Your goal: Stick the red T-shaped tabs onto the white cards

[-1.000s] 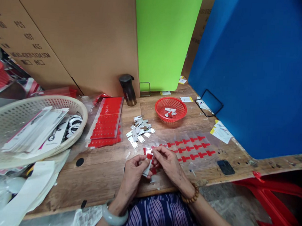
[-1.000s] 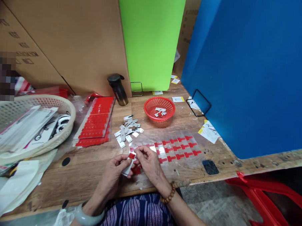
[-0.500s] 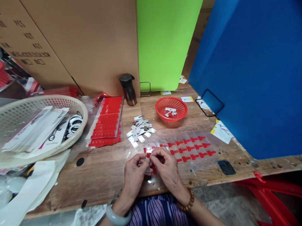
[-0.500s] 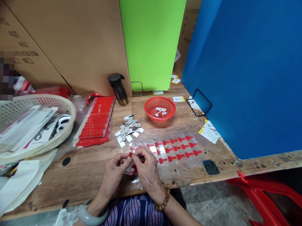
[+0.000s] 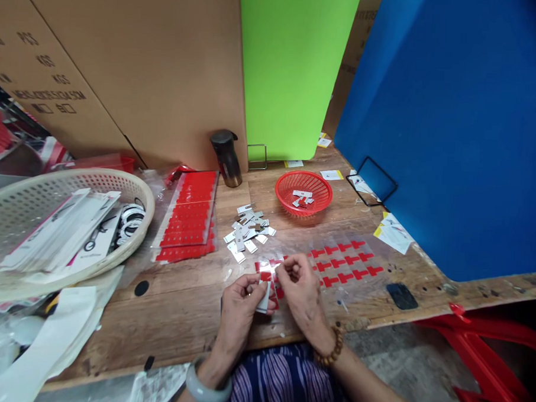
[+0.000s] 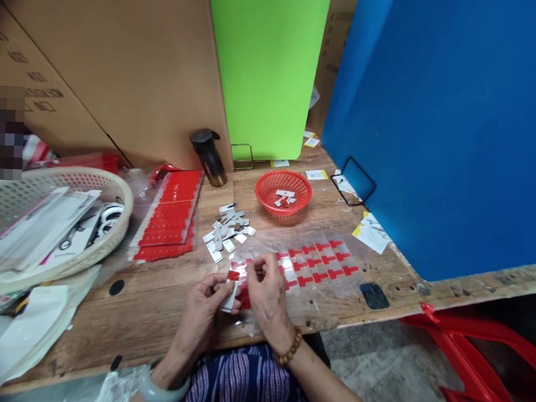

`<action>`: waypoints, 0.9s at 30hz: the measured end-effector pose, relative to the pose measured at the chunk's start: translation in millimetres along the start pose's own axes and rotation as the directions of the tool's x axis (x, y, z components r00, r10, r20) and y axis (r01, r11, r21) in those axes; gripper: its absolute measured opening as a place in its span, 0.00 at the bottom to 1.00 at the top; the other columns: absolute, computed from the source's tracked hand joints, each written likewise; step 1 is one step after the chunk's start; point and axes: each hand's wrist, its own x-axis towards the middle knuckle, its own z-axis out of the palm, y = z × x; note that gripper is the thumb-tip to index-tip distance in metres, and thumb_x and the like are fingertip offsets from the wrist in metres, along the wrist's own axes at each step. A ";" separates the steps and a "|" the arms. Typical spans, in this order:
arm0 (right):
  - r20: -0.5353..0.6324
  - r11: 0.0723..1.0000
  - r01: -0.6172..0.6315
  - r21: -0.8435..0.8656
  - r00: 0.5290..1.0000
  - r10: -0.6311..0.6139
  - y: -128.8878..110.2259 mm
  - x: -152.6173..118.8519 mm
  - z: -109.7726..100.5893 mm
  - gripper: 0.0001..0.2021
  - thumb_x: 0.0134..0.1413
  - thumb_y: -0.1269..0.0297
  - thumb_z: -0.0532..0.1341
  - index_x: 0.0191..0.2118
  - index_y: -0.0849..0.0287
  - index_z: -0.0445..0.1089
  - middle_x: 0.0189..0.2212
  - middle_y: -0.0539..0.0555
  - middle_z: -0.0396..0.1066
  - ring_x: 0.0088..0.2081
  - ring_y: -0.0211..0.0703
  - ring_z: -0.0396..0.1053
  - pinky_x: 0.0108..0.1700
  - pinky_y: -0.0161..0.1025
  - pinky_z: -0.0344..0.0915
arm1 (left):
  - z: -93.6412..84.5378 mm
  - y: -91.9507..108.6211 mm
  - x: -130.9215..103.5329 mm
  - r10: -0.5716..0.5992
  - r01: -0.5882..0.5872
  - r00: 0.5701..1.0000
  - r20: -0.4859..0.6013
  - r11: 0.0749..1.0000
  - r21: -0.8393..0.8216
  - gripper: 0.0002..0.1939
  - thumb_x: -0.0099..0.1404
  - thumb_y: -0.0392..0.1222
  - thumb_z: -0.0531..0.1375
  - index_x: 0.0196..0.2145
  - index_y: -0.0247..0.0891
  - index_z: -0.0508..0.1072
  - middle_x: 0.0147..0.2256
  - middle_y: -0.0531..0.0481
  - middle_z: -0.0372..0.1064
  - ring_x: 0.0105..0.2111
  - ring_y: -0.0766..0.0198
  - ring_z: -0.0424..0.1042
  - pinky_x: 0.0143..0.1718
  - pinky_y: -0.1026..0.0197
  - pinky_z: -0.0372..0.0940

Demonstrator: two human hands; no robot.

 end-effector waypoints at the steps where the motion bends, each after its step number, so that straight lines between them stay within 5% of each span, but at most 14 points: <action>1: -0.019 0.999 0.015 -0.033 1.000 -0.015 3.1 3.8 -4.2 0.06 0.50 0.64 0.60 0.28 0.57 0.62 0.23 0.48 0.64 0.26 0.38 0.64 0.29 0.35 0.62 | -0.3 1.8 -1.1 0.004 -0.004 1.000 -0.009 1.000 -0.002 0.17 0.50 0.47 0.67 0.33 0.34 0.70 0.18 0.53 0.71 0.16 0.65 0.70 0.20 0.65 0.67; 6: 0.027 0.997 -0.009 0.075 1.000 0.007 -0.2 13.2 -22.2 0.09 0.53 0.58 0.59 0.35 0.57 0.63 0.27 0.50 0.66 0.30 0.40 0.67 0.33 0.37 0.65 | 0.8 9.7 -3.7 -0.018 0.018 1.000 -0.001 0.999 -0.029 0.17 0.48 0.46 0.67 0.32 0.33 0.70 0.19 0.52 0.72 0.16 0.65 0.70 0.18 0.66 0.65; 14: 0.384 0.978 -0.113 0.172 0.922 0.039 -25.7 4.8 -15.3 0.11 0.49 0.57 0.62 0.30 0.59 0.65 0.24 0.46 0.65 0.24 0.35 0.65 0.26 0.33 0.63 | 3.8 10.3 -4.9 -0.053 0.054 0.998 0.039 0.998 -0.023 0.19 0.46 0.47 0.68 0.32 0.32 0.70 0.20 0.51 0.72 0.15 0.66 0.69 0.18 0.66 0.65; 27: 0.484 0.940 -0.249 0.233 0.868 0.110 -18.6 3.7 -18.1 0.10 0.46 0.59 0.64 0.32 0.59 0.67 0.20 0.46 0.69 0.23 0.36 0.67 0.29 0.34 0.63 | 3.2 7.9 -6.7 -0.073 0.077 0.996 0.059 0.995 -0.066 0.18 0.45 0.45 0.69 0.31 0.31 0.71 0.21 0.50 0.73 0.15 0.67 0.68 0.18 0.65 0.65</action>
